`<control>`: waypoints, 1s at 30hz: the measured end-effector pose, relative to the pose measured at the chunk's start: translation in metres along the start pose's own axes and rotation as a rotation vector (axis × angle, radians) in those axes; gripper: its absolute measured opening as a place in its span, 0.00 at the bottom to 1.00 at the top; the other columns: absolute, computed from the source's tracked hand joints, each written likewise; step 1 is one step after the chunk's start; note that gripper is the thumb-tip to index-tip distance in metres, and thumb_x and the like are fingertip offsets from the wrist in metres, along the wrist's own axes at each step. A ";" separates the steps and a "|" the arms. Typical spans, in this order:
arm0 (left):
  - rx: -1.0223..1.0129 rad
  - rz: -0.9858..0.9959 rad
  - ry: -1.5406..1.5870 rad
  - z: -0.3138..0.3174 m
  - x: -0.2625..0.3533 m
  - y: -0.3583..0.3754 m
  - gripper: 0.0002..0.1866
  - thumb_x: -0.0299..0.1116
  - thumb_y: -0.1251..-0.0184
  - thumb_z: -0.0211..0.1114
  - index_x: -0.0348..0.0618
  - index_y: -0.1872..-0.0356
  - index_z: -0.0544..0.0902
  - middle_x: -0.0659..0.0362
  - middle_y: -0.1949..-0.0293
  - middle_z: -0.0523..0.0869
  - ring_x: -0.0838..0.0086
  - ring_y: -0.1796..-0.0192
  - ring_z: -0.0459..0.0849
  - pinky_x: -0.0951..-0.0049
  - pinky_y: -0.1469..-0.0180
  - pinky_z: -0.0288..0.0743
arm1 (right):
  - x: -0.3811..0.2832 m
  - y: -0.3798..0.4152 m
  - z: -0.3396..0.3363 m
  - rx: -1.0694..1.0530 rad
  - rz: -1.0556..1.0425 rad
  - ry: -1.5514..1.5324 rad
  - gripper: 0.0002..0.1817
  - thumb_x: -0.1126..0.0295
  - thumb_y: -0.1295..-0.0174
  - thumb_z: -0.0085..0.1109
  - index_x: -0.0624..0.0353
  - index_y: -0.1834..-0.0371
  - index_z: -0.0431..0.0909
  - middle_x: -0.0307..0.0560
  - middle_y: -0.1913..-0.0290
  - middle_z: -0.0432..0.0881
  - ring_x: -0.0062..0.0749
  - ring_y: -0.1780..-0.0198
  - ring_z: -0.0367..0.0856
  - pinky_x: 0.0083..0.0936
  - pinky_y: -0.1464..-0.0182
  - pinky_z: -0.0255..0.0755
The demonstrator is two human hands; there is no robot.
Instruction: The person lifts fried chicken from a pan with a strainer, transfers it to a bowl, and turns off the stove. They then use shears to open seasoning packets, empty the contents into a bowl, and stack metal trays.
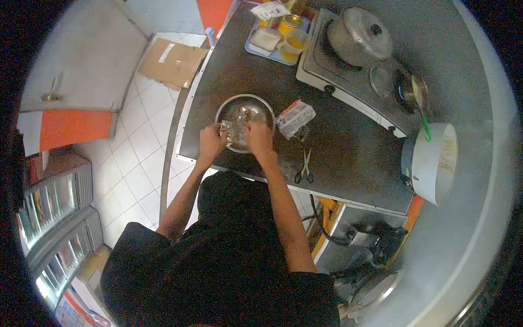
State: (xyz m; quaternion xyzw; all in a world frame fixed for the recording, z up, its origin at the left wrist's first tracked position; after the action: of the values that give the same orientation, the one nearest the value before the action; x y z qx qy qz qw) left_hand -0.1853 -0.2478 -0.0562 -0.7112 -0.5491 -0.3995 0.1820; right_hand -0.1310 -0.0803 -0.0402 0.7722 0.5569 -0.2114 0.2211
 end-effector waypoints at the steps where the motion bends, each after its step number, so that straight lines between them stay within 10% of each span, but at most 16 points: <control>1: 0.016 0.017 -0.064 -0.001 0.008 -0.002 0.12 0.29 0.45 0.66 0.32 0.61 0.85 0.40 0.70 0.86 0.45 0.64 0.86 0.53 0.59 0.79 | 0.000 0.005 -0.003 0.012 0.005 -0.026 0.07 0.70 0.42 0.63 0.63 0.68 0.84 0.59 0.67 0.85 0.56 0.63 0.84 0.44 0.60 0.76; 9: 0.134 0.195 -0.087 0.009 0.053 -0.004 0.16 0.19 0.45 0.59 0.33 0.54 0.82 0.39 0.68 0.85 0.43 0.62 0.84 0.49 0.57 0.78 | 0.033 0.034 -0.048 0.189 0.074 -0.463 0.07 0.70 0.40 0.63 0.62 0.63 0.84 0.54 0.66 0.87 0.42 0.64 0.87 0.34 0.62 0.78; 16: 0.184 0.196 -0.117 0.016 0.064 -0.006 0.09 0.23 0.41 0.63 0.39 0.58 0.83 0.42 0.67 0.86 0.45 0.61 0.86 0.55 0.59 0.78 | 0.180 -0.013 -0.170 0.409 0.220 -0.210 0.09 0.66 0.39 0.62 0.58 0.61 0.85 0.52 0.67 0.87 0.40 0.62 0.88 0.33 0.58 0.79; 30: 0.414 0.020 -0.077 0.010 0.079 0.010 0.16 0.20 0.42 0.60 0.40 0.53 0.85 0.47 0.67 0.87 0.57 0.65 0.87 0.64 0.60 0.79 | 0.250 -0.111 -0.085 -0.527 -0.054 -0.035 0.11 0.65 0.44 0.61 0.54 0.63 0.89 0.48 0.63 0.89 0.40 0.61 0.87 0.34 0.55 0.78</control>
State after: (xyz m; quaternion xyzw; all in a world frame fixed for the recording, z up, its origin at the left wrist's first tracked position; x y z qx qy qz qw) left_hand -0.1663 -0.1939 0.0004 -0.6787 -0.6190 -0.2490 0.3070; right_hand -0.1578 0.1918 -0.1257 0.6691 0.6093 -0.0782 0.4183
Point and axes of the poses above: each hand's wrist, its own y-axis away from the middle knuckle, its own z-axis out of the palm, x = y × z, the point moved 10 cm from there along -y, towards the middle knuckle
